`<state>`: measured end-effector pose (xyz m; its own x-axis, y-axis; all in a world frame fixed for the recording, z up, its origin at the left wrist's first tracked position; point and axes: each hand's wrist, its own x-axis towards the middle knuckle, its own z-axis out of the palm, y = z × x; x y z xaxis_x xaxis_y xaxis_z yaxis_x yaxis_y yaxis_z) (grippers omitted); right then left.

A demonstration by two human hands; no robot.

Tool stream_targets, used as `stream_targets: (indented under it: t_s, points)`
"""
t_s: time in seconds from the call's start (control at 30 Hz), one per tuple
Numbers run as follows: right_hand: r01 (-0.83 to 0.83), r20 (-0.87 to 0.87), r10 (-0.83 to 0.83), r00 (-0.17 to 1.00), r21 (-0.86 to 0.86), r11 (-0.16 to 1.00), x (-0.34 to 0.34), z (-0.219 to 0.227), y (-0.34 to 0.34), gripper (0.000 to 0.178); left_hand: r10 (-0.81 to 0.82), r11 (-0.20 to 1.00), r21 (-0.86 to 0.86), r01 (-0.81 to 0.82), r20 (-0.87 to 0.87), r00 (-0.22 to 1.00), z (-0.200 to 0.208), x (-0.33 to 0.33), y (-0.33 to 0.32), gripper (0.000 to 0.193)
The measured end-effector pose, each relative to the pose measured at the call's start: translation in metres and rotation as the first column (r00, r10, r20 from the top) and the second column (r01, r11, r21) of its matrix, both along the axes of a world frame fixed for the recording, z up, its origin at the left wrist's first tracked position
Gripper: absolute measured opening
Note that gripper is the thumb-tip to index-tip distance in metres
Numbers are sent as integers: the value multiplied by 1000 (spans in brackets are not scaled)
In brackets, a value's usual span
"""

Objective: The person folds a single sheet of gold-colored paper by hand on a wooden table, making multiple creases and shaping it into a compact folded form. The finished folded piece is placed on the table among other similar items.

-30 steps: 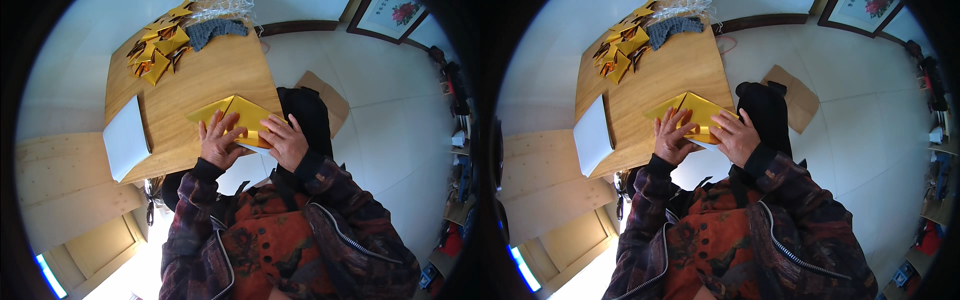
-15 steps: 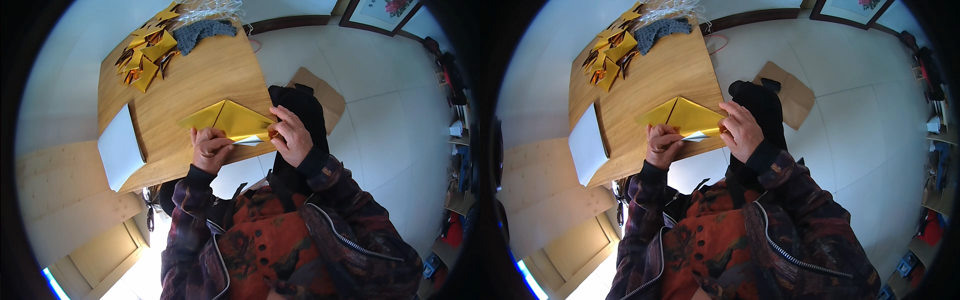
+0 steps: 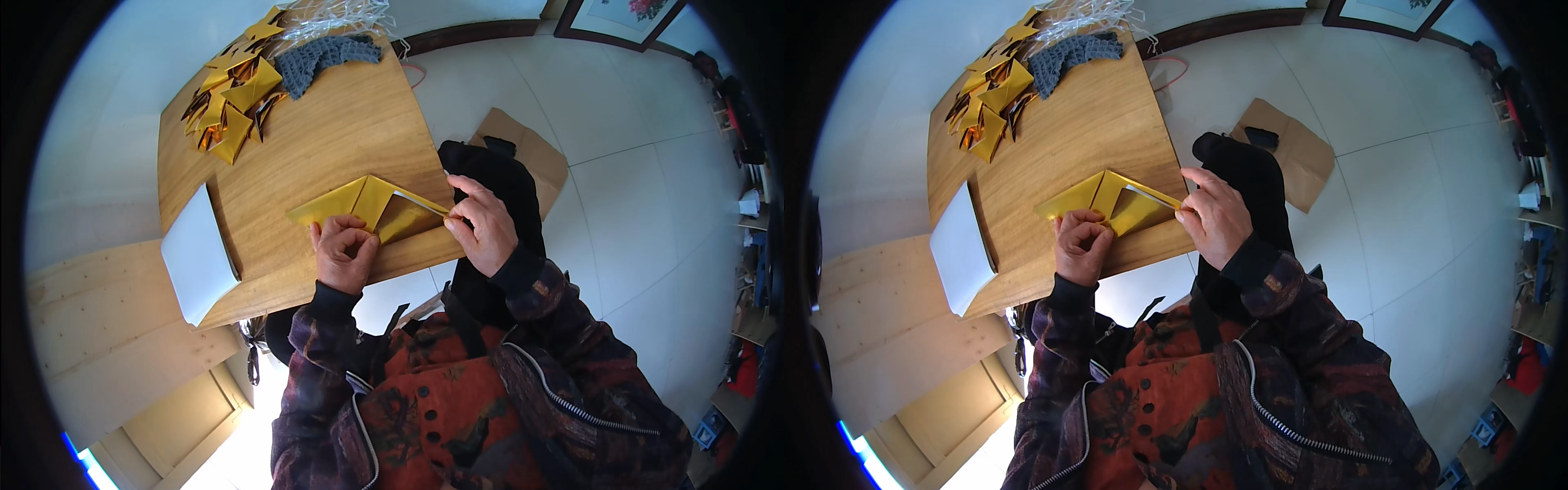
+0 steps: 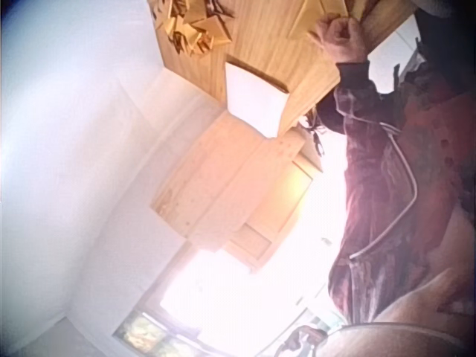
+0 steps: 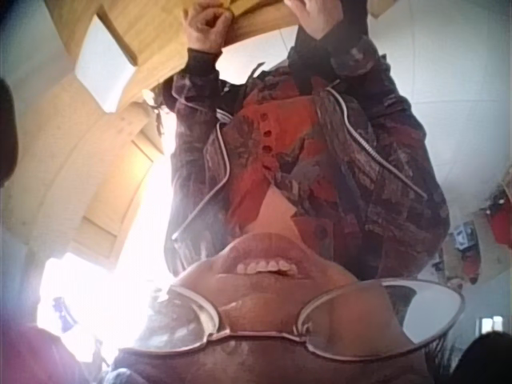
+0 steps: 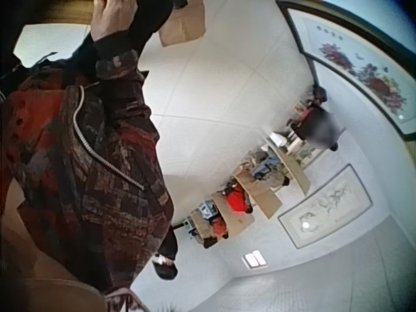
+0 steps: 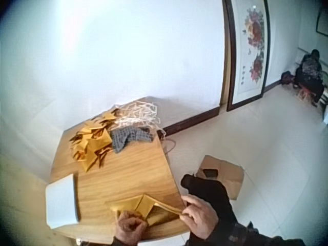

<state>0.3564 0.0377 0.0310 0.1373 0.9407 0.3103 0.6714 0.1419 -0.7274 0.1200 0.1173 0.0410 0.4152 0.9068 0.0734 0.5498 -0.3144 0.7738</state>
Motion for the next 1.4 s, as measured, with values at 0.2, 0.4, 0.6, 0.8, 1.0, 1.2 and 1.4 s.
stream_targets:
  t_s: [0.2, 0.4, 0.6, 0.8, 1.0, 1.2, 1.4]
  points:
    - [54, 17, -53, 998, -51, 997, -3, 3, 4, 18, 34, 999, 7, -33, -91, 995, 2, 5, -1, 14]
    - [57, -9, -58, 998, -63, 996, -3, 6, 5, 19, 48, 999, 23, -46, -110, 993, 2, 7, 0, 16]
    - [52, 29, -50, 998, -58, 997, -2, 3, 10, 18, 21, 998, 63, -12, -132, 991, 5, 7, 0, 15]
    - [47, 49, -43, 998, -74, 996, -1, 4, 12, 18, 53, 995, -80, -56, -47, 997, 5, 6, 2, 14]
    - [52, 73, -46, 996, -83, 995, -2, 5, 13, 16, 63, 997, -39, -67, -99, 993, 4, 8, 2, 19]
    - [58, 142, -44, 989, -96, 994, -2, 8, 14, 15, 104, 992, 94, -90, -159, 982, 2, 15, -2, 21]
    - [76, 110, -63, 992, -124, 989, -3, 8, 15, 16, 118, 986, 136, -93, -182, 976, 2, 17, -3, 21]
